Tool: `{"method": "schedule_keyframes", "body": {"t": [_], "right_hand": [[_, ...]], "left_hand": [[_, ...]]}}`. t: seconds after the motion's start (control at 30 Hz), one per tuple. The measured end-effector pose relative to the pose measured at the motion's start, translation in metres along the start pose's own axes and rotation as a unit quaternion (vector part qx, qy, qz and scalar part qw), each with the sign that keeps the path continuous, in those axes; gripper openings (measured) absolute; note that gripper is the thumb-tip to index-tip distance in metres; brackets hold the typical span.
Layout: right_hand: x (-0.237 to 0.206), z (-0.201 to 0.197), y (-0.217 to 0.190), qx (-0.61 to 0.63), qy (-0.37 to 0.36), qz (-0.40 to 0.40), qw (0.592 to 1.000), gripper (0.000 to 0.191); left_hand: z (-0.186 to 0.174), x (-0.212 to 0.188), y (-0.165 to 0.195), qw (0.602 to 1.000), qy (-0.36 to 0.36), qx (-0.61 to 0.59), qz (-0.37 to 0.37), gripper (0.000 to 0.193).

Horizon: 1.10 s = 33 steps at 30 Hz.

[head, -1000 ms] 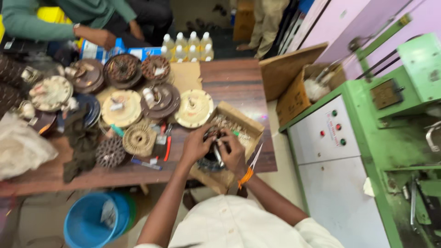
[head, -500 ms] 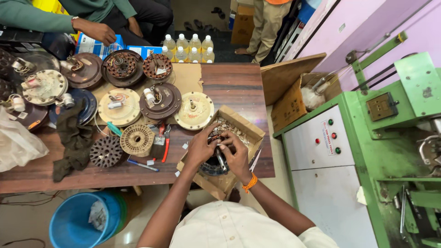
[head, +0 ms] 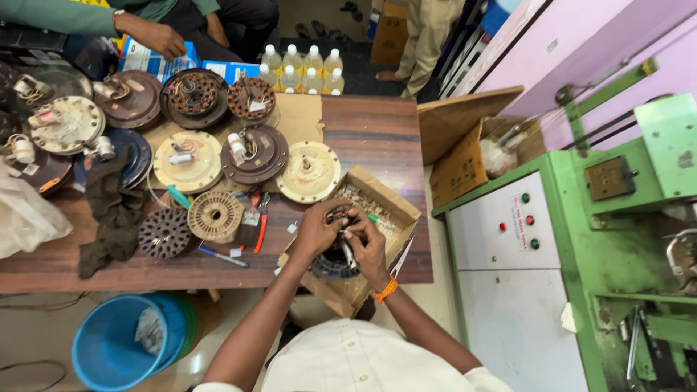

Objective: The person is repairing an electrical motor stator by hand. They use a screwdriver and pliers to adjust and secure copper windings within the stator slots, occasionally picking up small white insulating pieces to place between the coils.

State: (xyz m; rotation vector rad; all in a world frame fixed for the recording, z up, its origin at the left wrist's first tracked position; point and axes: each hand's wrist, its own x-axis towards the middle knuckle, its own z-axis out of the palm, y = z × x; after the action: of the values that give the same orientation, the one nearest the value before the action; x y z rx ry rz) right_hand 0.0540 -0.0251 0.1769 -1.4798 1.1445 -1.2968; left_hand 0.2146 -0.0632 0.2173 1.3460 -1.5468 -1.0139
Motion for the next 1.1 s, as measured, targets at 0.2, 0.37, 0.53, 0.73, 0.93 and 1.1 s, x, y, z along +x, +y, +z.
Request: {"method": "schedule_keyframes", "body": {"t": [0.2, 0.37, 0.53, 0.73, 0.93, 1.1], "right_hand": [[-0.024, -0.005, 0.018, -0.152, -0.005, -0.092, 0.984, 0.064], [-0.039, -0.01, 0.038, -0.136, 0.006, -0.162, 0.977, 0.016], [-0.036, -0.029, 0.032, -0.141, -0.024, -0.191, 0.971, 0.017], [-0.028, -0.047, 0.042, -0.133, -0.047, -0.228, 0.964, 0.017], [-0.02, -0.053, 0.06, -0.124, -0.024, -0.247, 0.961, 0.02], [-0.001, -0.058, 0.036, -0.091, -0.044, -0.229, 0.968, 0.015]], "left_hand": [[0.012, -0.01, -0.026, 1.0, -0.006, -0.001, 0.025, 0.047], [0.002, -0.033, -0.038, 0.989, -0.047, 0.024, 0.138, 0.046], [-0.006, -0.033, -0.019, 0.987, -0.074, -0.072, 0.121, 0.053], [0.0, -0.026, -0.003, 0.982, -0.122, -0.121, 0.077, 0.041], [0.014, -0.01, 0.016, 0.984, -0.157, -0.085, 0.023, 0.039], [0.014, -0.002, 0.039, 0.991, -0.134, 0.005, 0.022, 0.035]]}}
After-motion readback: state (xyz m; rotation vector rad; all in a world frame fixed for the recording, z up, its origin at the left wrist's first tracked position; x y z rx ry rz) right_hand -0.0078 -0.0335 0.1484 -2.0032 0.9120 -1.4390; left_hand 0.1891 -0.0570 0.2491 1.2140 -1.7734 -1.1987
